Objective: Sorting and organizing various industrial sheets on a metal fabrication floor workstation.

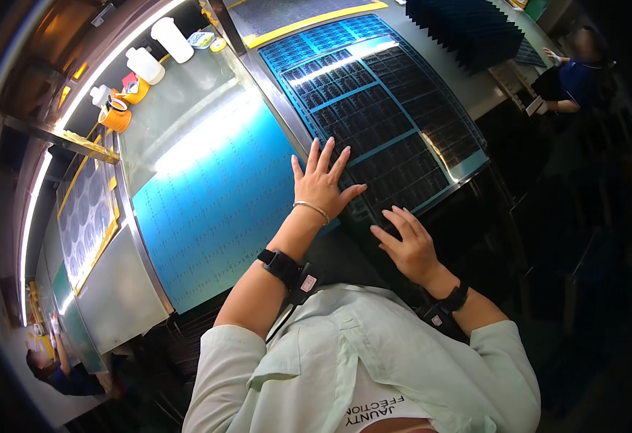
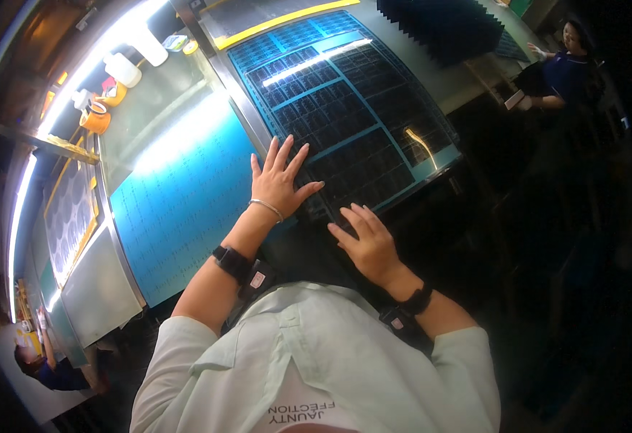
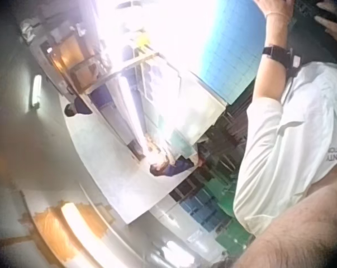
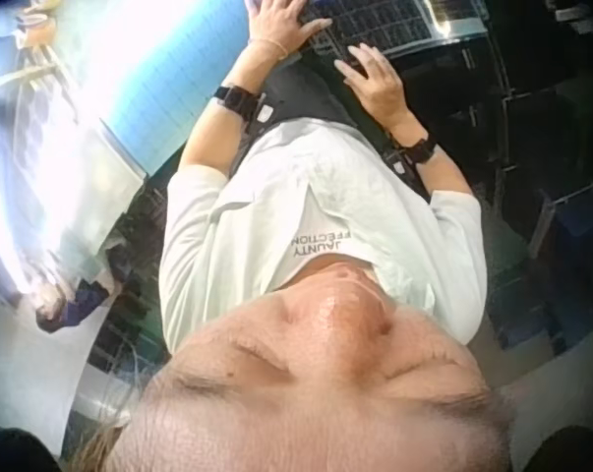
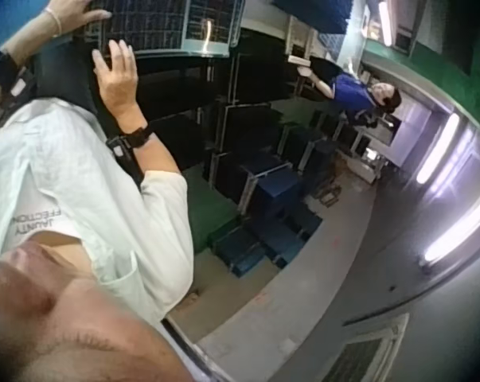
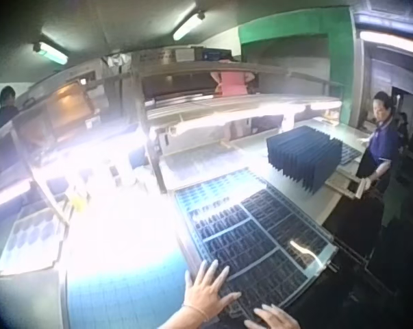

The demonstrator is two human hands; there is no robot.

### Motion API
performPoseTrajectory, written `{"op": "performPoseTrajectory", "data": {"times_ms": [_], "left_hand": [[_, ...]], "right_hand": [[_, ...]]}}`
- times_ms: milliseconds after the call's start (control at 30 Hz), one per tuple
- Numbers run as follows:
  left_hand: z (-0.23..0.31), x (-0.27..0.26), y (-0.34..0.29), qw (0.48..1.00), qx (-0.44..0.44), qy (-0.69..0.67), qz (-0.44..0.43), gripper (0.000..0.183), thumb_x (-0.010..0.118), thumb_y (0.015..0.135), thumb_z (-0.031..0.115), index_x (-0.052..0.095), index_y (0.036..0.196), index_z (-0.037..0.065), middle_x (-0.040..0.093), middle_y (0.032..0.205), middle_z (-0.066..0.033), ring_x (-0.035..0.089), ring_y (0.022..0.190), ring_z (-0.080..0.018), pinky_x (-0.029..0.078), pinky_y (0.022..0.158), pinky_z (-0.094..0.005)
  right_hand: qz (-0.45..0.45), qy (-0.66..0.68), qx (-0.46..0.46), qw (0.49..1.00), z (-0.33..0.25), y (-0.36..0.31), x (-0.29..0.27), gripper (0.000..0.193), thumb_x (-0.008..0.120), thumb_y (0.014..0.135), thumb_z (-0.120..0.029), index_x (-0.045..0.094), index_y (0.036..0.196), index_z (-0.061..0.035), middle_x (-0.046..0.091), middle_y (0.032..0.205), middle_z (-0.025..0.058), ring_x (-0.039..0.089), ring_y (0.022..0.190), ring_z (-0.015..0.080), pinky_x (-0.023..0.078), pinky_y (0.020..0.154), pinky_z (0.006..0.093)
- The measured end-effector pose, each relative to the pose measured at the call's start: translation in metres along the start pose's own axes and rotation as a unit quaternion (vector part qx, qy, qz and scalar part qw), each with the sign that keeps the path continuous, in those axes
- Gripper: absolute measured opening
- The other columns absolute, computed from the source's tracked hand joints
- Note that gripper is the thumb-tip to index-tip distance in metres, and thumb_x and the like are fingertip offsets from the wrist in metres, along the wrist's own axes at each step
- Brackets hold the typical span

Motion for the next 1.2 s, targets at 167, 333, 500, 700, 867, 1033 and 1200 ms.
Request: {"op": "performPoseTrajectory", "data": {"times_ms": [167,333,500,700,867,1033,1200], "left_hand": [[-0.001,0.001,0.000,1.000,0.002,-0.005,0.002,0.074,0.050,0.076,0.065,0.034,0.137,0.026,0.022,0.147,-0.0055,0.011,0.137,-0.0271,0.009,0.105,-0.0589],[0.000,0.001,0.000,1.000,0.000,-0.010,0.001,0.074,0.052,0.076,0.064,0.034,0.137,0.026,0.022,0.147,-0.0055,0.011,0.138,-0.0269,0.008,0.106,-0.0586],[0.000,0.000,0.000,1.000,-0.001,-0.015,0.002,0.074,0.052,0.076,0.064,0.035,0.137,0.025,0.023,0.146,-0.0056,0.011,0.138,-0.0269,0.008,0.106,-0.0585],[0.001,-0.002,0.000,1.000,0.001,-0.011,0.006,0.073,0.051,0.076,0.064,0.036,0.137,0.025,0.023,0.146,-0.0060,0.012,0.137,-0.0271,0.009,0.106,-0.0585],[-0.002,0.000,-0.001,1.000,-0.003,-0.005,0.002,0.073,0.050,0.077,0.064,0.035,0.137,0.025,0.024,0.146,-0.0062,0.012,0.137,-0.0274,0.009,0.106,-0.0586],[-0.001,-0.001,-0.001,1.000,0.000,0.001,0.000,0.073,0.048,0.078,0.064,0.034,0.138,0.026,0.023,0.146,-0.0061,0.012,0.137,-0.0274,0.009,0.106,-0.0586],[-0.001,0.000,-0.002,1.000,0.004,-0.002,-0.001,0.073,0.047,0.079,0.064,0.031,0.139,0.027,0.021,0.147,-0.0058,0.011,0.137,-0.0275,0.008,0.106,-0.0593]], "right_hand": [[-0.009,-0.035,0.017,0.999,0.004,-0.001,0.000,0.032,0.065,0.072,-0.010,0.063,0.104,-0.0085,0.055,0.112,0.0119,0.051,0.108,0.0299,0.043,0.093,0.0387],[-0.001,-0.030,0.017,0.999,0.003,0.001,-0.002,0.028,0.064,0.073,-0.009,0.064,0.102,-0.0067,0.056,0.111,0.0112,0.051,0.108,0.0289,0.042,0.093,0.0404],[0.019,-0.046,0.005,0.999,0.007,0.003,0.002,0.022,0.063,0.075,-0.009,0.065,0.097,-0.0065,0.058,0.109,0.0095,0.052,0.108,0.0277,0.041,0.094,0.0423],[0.031,-0.027,-0.008,0.999,0.010,0.003,0.003,0.018,0.064,0.075,-0.010,0.066,0.093,-0.0074,0.060,0.106,0.0071,0.052,0.108,0.0264,0.041,0.094,0.0428],[0.013,-0.023,-0.023,0.999,0.009,0.007,0.002,0.023,0.068,0.071,-0.011,0.065,0.093,-0.0078,0.059,0.108,0.0065,0.052,0.107,0.0260,0.041,0.094,0.0427],[0.014,-0.024,-0.039,0.999,0.010,0.007,0.003,0.028,0.070,0.067,-0.012,0.064,0.094,-0.0071,0.059,0.110,0.0070,0.051,0.110,0.0272,0.040,0.095,0.0438],[-0.018,0.069,-0.042,0.997,0.026,0.014,-0.001,0.031,0.072,0.066,-0.013,0.063,0.094,-0.0056,0.060,0.111,0.0097,0.055,0.107,0.0272,0.043,0.094,0.0420]]}}
Point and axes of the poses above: each hand's wrist, its own y-axis towards the middle knuckle, its own x-axis out of the palm, z = x × y, the point moved 4 cm from there along y, towards the middle knuckle
